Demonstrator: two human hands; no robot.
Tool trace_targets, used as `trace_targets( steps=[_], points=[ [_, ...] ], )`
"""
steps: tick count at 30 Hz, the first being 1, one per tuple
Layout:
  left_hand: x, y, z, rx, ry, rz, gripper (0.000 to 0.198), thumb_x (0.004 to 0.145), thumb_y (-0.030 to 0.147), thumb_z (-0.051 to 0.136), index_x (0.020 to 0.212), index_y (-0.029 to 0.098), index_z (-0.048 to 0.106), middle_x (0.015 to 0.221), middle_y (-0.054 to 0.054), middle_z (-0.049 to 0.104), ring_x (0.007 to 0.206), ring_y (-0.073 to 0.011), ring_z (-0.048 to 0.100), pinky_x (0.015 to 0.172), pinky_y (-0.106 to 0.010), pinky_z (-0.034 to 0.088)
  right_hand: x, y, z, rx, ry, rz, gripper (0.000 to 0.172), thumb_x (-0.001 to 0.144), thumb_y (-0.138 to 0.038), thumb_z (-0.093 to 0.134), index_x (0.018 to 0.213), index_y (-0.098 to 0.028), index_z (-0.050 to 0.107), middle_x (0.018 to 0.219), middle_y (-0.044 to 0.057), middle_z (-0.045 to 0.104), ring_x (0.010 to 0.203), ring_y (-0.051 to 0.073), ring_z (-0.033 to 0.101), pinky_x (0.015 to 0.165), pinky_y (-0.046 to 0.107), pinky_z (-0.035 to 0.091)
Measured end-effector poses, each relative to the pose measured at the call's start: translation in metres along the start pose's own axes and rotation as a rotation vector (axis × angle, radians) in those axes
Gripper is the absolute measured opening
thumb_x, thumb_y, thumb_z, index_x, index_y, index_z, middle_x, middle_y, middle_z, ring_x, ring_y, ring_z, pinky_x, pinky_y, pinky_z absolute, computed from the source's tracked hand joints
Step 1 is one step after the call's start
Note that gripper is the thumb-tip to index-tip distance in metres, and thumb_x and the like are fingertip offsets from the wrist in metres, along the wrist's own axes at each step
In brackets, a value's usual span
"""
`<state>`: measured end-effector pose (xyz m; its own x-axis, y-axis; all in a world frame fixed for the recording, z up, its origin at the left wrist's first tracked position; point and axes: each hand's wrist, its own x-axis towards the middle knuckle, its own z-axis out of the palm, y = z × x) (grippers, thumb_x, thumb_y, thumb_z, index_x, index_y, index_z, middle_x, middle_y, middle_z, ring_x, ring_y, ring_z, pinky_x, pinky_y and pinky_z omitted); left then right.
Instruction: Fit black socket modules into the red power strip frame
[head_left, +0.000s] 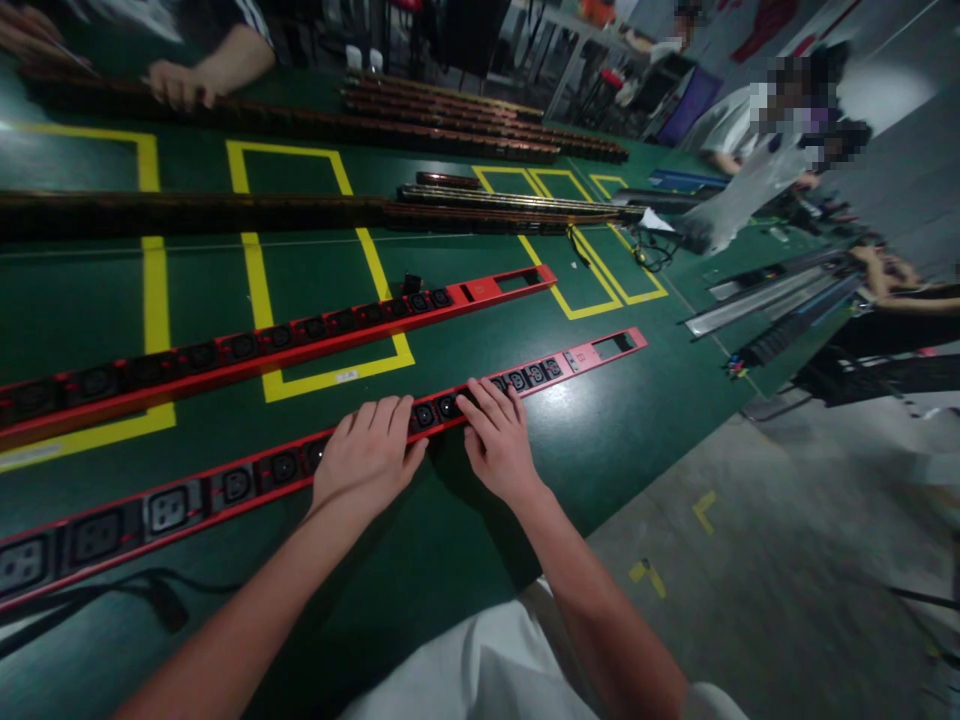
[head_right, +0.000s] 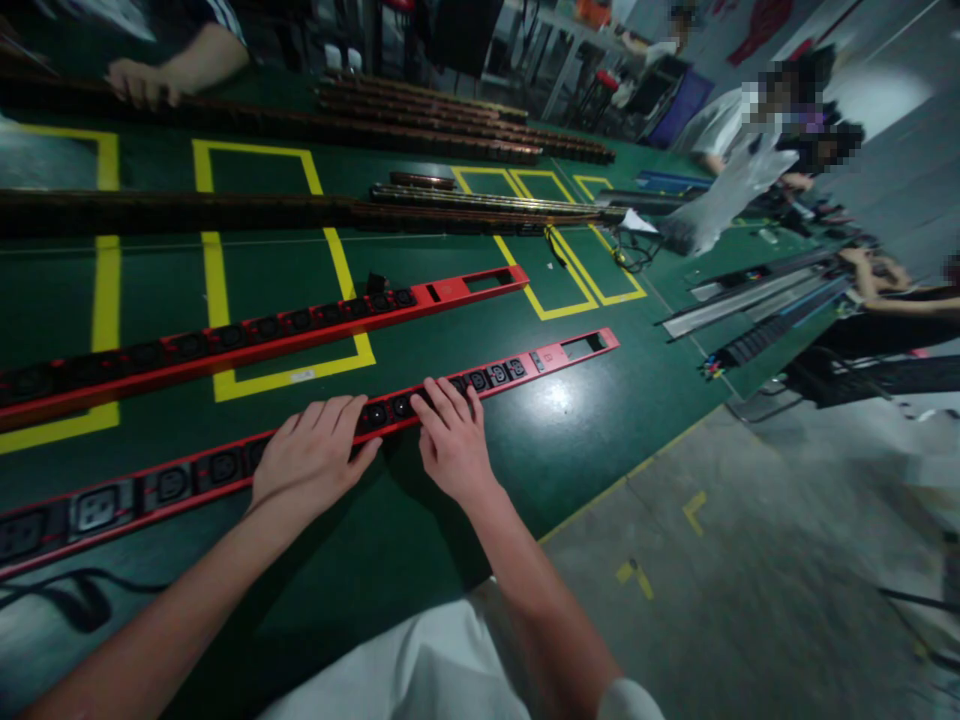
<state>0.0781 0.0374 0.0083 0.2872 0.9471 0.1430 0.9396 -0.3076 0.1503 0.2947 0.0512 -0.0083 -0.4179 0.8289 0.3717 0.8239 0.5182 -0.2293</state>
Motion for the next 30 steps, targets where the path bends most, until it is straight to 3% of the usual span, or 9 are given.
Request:
trace_targets(
  steps=[7,30],
  points=[
    [0.0,-0.0009,0.0021,0.001,-0.012,-0.009,0.051,0.098,0.038,0.047,0.139,0.011,0.055,0.13,-0.017,0.064,0.109,-0.0313,0.059,0.086,-0.044,0.044,-0.001,0.0006,0.0008,-0.019,-0.032,-0.004,0.047,0.096,-0.017,0.049,0.142,-0.027,0.058,0.156,0.004,0.05,0.151,0.021,0.036,0.127,0.052,0.018],
    [-0.0005,0.0001,0.0006,0.03,0.032,0.018,0.048,0.099,0.037,0.048,0.136,0.009,0.056,0.126,-0.015,0.064,0.106,-0.0303,0.058,0.083,-0.043,0.042,0.0008,-0.0002,0.0014,0.004,-0.007,0.011,0.044,0.096,-0.016,0.049,0.138,-0.024,0.06,0.154,0.005,0.053,0.148,0.021,0.039,0.127,0.05,0.019]
  ],
)
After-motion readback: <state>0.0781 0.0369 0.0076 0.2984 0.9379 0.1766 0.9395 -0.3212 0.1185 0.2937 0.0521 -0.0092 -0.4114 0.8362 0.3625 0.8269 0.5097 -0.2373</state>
